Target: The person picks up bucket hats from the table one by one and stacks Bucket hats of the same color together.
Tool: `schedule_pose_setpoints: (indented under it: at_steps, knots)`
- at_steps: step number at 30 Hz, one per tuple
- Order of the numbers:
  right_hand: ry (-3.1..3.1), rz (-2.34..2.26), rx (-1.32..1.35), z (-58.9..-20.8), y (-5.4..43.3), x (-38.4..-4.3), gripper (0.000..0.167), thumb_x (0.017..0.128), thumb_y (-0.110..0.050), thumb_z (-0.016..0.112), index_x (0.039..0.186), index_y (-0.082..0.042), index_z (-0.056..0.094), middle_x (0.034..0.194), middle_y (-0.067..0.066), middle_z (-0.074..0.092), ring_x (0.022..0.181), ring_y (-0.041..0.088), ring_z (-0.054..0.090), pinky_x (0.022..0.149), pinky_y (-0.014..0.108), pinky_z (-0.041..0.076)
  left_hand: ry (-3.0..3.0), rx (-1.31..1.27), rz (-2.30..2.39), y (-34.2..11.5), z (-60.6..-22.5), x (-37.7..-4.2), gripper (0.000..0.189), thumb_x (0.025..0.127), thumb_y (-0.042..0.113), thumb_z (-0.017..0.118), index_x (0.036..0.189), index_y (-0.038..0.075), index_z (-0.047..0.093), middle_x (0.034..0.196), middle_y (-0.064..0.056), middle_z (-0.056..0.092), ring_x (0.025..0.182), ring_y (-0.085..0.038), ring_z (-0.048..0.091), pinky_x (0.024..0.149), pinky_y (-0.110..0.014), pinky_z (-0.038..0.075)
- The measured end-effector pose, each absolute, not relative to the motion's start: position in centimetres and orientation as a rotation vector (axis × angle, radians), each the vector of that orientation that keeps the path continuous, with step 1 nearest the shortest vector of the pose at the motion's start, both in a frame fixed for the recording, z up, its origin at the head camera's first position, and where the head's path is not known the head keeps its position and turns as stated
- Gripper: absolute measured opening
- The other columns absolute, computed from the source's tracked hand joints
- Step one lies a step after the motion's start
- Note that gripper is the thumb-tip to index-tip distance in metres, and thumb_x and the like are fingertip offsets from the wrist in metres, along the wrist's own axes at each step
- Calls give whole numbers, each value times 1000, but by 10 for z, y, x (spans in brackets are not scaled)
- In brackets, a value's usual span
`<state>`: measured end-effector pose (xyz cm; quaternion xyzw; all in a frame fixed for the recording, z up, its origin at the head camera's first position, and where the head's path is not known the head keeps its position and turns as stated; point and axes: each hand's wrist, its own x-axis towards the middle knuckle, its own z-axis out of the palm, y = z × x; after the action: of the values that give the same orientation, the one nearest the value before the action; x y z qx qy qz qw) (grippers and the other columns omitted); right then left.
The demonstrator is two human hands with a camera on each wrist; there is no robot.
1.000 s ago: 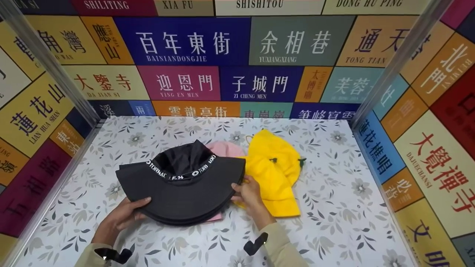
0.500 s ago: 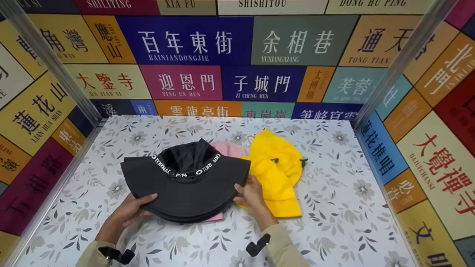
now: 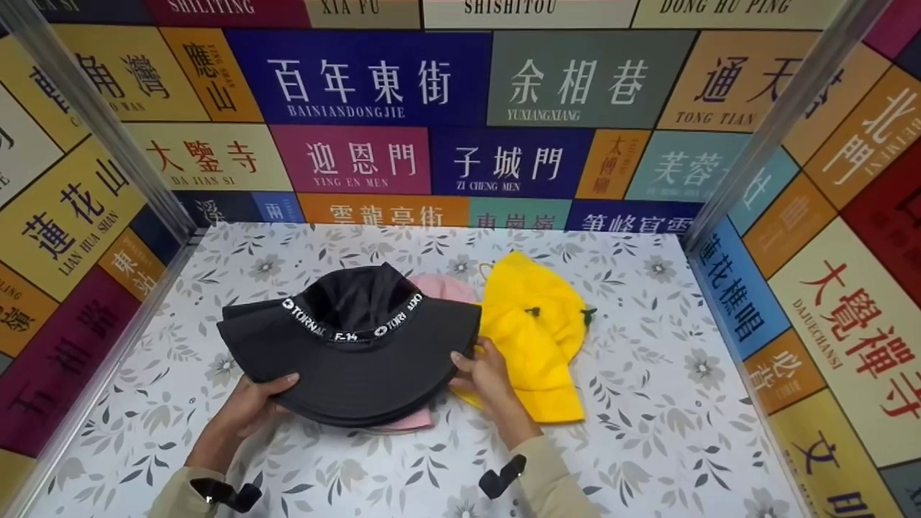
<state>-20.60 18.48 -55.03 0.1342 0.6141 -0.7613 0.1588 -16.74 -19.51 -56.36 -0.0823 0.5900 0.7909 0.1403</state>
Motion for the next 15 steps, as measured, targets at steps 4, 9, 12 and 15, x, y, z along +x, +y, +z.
schedule_pose_setpoints:
  at_steps: [4, 9, 12, 15]
  knots:
    - [1702, -2210, 394, -553, 186, -207, 58, 96, -13, 67, 146, -8, 39, 120, 8, 67, 97, 21, 71, 87, 33, 60, 1702, -223, 2286, -196, -562, -168, 28, 93, 2, 66, 117, -4, 51, 87, -4, 73, 77, -20, 75, 68, -33, 62]
    - [1657, -2232, 389, -555, 187, -206, 57, 95, -16, 69, 144, -5, 43, 115, 5, 70, 98, 21, 72, 87, 34, 60, 1702, -208, 2324, -198, -560, -169, 20, 92, 2, 67, 108, 2, 56, 76, -1, 70, 63, -13, 69, 56, -26, 55]
    - [1625, -2246, 367, -556, 188, -205, 54, 96, -19, 68, 142, -5, 45, 114, 4, 71, 98, 20, 72, 85, 34, 61, 1663, -197, 2372, -199, -560, -169, 14, 91, -1, 66, 102, 6, 60, 73, -1, 69, 59, -12, 66, 51, -24, 50]
    - [1595, -2263, 361, -558, 189, -205, 52, 97, -19, 67, 141, -4, 46, 112, 2, 72, 97, 18, 73, 83, 32, 61, 1644, -185, 2391, -201, -560, -169, 12, 92, -1, 66, 98, 8, 61, 70, 1, 68, 56, -10, 64, 50, -23, 47]
